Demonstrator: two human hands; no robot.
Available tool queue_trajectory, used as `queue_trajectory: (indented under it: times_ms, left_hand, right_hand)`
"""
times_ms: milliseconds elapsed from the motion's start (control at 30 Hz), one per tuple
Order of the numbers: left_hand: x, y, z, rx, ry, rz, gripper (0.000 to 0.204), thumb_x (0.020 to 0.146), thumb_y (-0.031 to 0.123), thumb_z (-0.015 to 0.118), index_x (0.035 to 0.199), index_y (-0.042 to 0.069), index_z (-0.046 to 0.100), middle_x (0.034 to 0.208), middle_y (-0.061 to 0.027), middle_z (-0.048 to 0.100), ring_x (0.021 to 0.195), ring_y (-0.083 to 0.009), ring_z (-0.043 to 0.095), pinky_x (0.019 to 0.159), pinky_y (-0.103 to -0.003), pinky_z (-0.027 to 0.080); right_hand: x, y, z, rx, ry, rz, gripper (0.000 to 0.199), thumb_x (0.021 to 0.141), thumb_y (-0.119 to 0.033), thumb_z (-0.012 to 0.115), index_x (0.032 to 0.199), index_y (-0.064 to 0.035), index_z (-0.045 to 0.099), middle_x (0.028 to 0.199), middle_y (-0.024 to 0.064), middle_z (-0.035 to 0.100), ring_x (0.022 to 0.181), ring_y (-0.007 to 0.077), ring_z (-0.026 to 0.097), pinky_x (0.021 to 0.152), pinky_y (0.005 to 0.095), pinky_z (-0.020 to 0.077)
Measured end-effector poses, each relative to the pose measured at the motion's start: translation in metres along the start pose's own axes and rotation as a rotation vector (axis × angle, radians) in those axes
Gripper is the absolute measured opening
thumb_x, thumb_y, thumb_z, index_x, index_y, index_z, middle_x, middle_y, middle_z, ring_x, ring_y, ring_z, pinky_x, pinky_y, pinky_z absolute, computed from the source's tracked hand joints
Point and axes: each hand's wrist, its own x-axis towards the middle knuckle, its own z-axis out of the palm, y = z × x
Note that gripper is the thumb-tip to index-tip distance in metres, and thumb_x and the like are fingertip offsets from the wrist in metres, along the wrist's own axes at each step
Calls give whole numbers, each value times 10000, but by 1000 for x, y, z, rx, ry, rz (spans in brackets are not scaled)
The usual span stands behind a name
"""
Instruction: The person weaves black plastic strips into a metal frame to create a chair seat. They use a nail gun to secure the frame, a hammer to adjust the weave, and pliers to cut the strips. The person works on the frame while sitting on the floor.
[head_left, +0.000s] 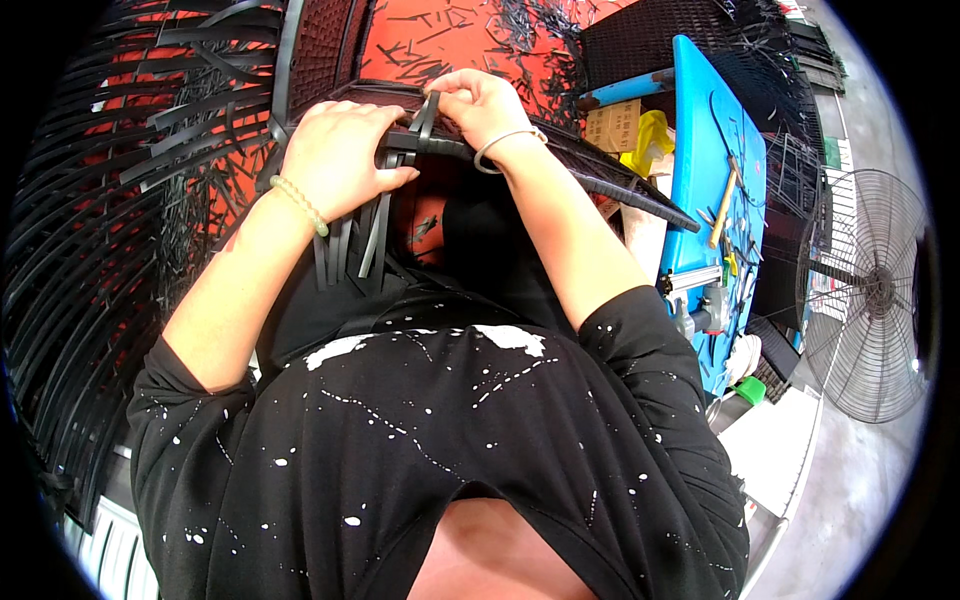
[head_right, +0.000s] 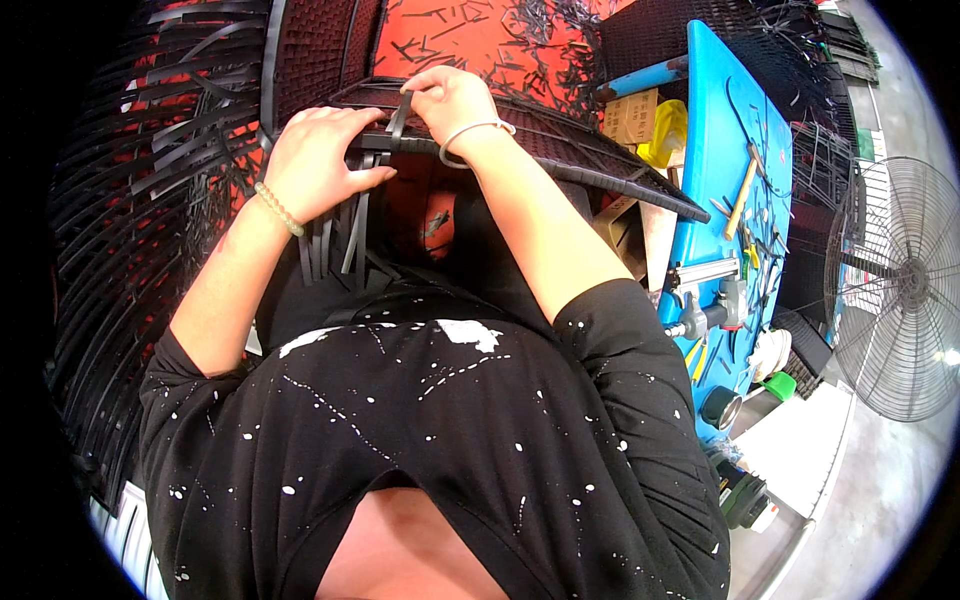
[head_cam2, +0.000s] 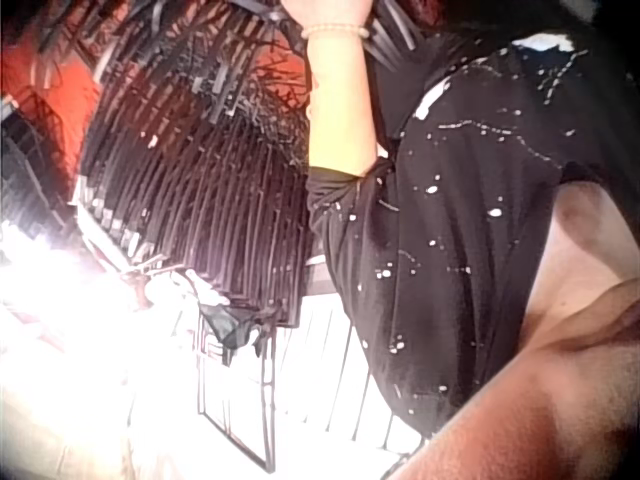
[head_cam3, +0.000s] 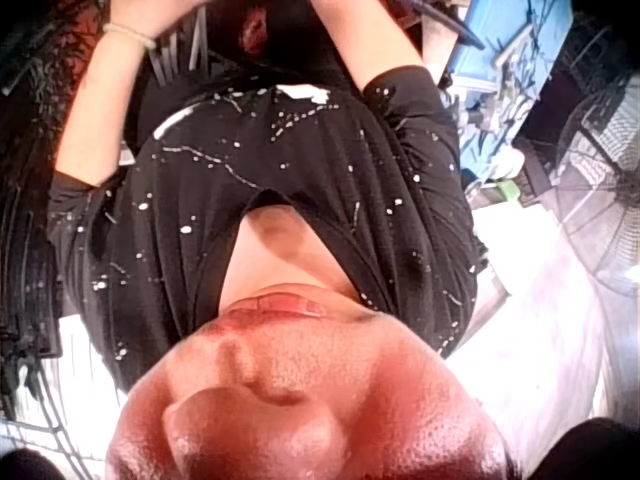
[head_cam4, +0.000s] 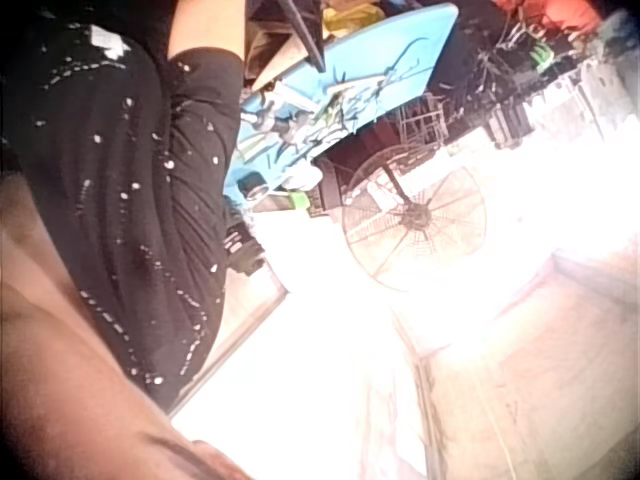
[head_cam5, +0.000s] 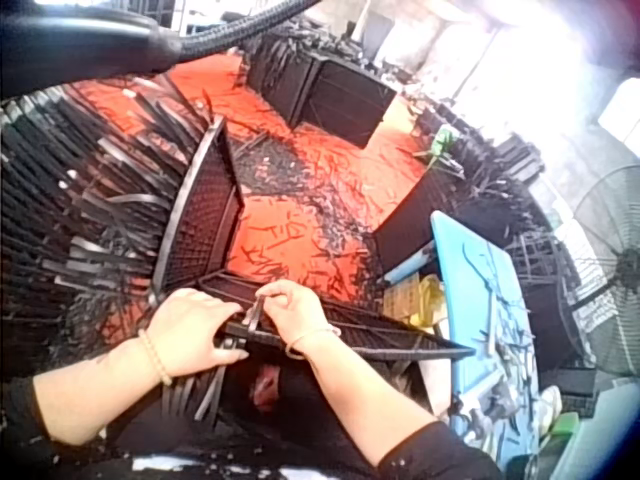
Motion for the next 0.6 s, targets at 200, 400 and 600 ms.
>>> queue_trajectory:
  times_ms: [200, 400, 600]
  left_hand:
    - [0, 0, 0, -5, -5, -8, 591, 683, 388, 802, 1160, 76, 644, 1053, -107, 683, 1022, -295, 615, 937, -408, 445]
    - [-2, -1, 2, -77, 66, 12, 594, 677, 334, 804, 1180, 72, 626, 1089, -111, 671, 1030, -296, 613, 938, -405, 448]
    - [-10, 3, -6, -178, 302, 146, 530, 654, 162, 801, 1144, 83, 616, 1005, -84, 646, 970, -283, 612, 861, -380, 466]
  right_hand:
    - [-4, -6, 0, 6, -198, -31, 154, 841, -128, 687, 953, -35, 736, 812, 52, 714, 741, 103, 639, 714, 261, 511]
    - [-2, -6, -9, -74, -390, -88, 220, 871, -182, 662, 1004, -17, 720, 913, 62, 698, 854, 139, 638, 812, 282, 499]
    - [-7, -5, -19, -51, -509, -368, 235, 879, -176, 656, 1016, 10, 697, 1048, 107, 668, 1000, 200, 624, 912, 317, 481]
